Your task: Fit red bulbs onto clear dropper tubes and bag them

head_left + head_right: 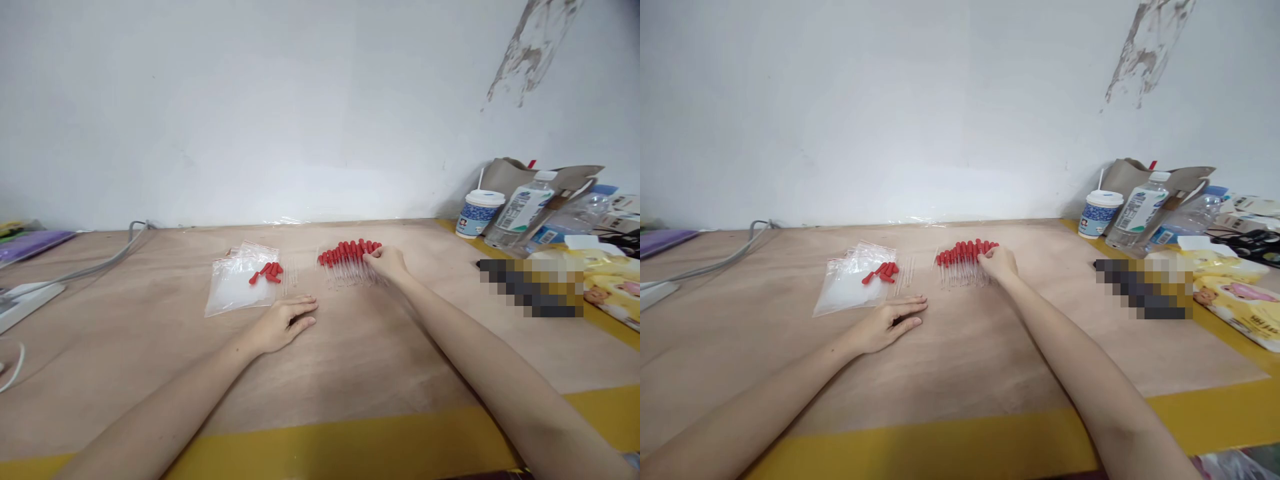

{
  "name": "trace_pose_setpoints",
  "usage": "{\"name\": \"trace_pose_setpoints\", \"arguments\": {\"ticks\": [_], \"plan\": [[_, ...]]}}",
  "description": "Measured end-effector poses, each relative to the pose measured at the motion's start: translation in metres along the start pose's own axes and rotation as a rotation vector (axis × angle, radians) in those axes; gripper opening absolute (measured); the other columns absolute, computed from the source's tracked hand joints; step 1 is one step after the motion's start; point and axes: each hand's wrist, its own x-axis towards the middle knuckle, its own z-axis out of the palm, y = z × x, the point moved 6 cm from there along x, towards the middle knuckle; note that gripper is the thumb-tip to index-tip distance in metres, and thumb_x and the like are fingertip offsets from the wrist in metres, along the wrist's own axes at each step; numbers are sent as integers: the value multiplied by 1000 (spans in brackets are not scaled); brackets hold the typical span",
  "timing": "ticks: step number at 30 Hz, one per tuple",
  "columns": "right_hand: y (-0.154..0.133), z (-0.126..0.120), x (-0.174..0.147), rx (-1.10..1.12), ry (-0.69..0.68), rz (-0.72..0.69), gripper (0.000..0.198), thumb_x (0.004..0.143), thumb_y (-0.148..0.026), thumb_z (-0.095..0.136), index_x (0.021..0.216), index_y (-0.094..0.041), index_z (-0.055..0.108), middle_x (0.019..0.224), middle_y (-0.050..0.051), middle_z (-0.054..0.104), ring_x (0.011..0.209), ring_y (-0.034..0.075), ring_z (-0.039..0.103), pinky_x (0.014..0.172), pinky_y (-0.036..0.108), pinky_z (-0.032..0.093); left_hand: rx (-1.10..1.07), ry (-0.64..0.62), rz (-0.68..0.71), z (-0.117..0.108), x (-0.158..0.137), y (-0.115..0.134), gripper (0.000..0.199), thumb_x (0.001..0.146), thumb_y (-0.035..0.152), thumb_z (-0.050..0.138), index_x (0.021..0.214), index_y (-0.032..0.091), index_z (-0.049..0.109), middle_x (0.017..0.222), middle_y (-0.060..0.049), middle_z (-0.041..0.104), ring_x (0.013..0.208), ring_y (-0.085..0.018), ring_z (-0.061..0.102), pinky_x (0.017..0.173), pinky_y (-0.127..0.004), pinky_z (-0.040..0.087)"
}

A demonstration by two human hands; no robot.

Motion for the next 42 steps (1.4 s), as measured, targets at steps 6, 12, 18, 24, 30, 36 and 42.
{"name": "trace_pose_setpoints", "arguments": {"ticks": [6,12,18,24,30,36,42], "plan": [[3,4,-7,-78,-10,42,27,68,-42,56,55,-19,59,64,5,62,65,19,57,56,28,37,2,-2,-3,0,1,0,36,86,35,46,117,19,56,120,-6,58,118,-20,47,100,-40,38],[-21,5,-18,-165,47,-108,24,74,-42,54,72,-21,65,76,4,65,74,20,58,61,29,39,5,-5,-3,1,1,-1,36,87,34,46,117,19,56,121,-6,57,119,-20,47,100,-41,38],[-91,49,-45,-313,21,-599,29,86,-32,42,82,-20,68,92,8,65,94,23,52,75,35,40,6,-6,-7,1,0,0,36,87,34,46,117,19,56,121,-7,56,119,-21,46,101,-41,37],[-120,93,-53,-469,-16,-785,56,90,-46,28,111,-4,58,117,21,55,121,30,35,104,53,2,-26,9,4,0,-1,0,35,87,33,46,117,20,56,121,-6,57,117,-21,48,100,-41,39],[-112,101,-64,-479,-179,-843,64,91,-49,20,113,-2,56,122,21,52,128,27,29,106,50,-4,-12,-9,2,3,-1,-1,36,87,33,45,118,19,56,123,-7,55,115,-21,49,99,-39,39],[-91,63,-103,-246,-329,-1045,47,92,-41,28,119,-12,54,127,13,50,128,22,31,108,46,12,67,166,7,-8,-1,-2,26,87,31,45,100,20,65,101,-6,66,96,-20,59,86,-34,46],[-55,17,-117,66,-228,-1015,22,85,-28,49,101,-20,61,100,7,64,104,20,53,91,41,38,437,555,-197,-59,-7,-54,18,81,27,50,84,19,66,80,-6,58,82,-22,52,77,-36,43]]}}
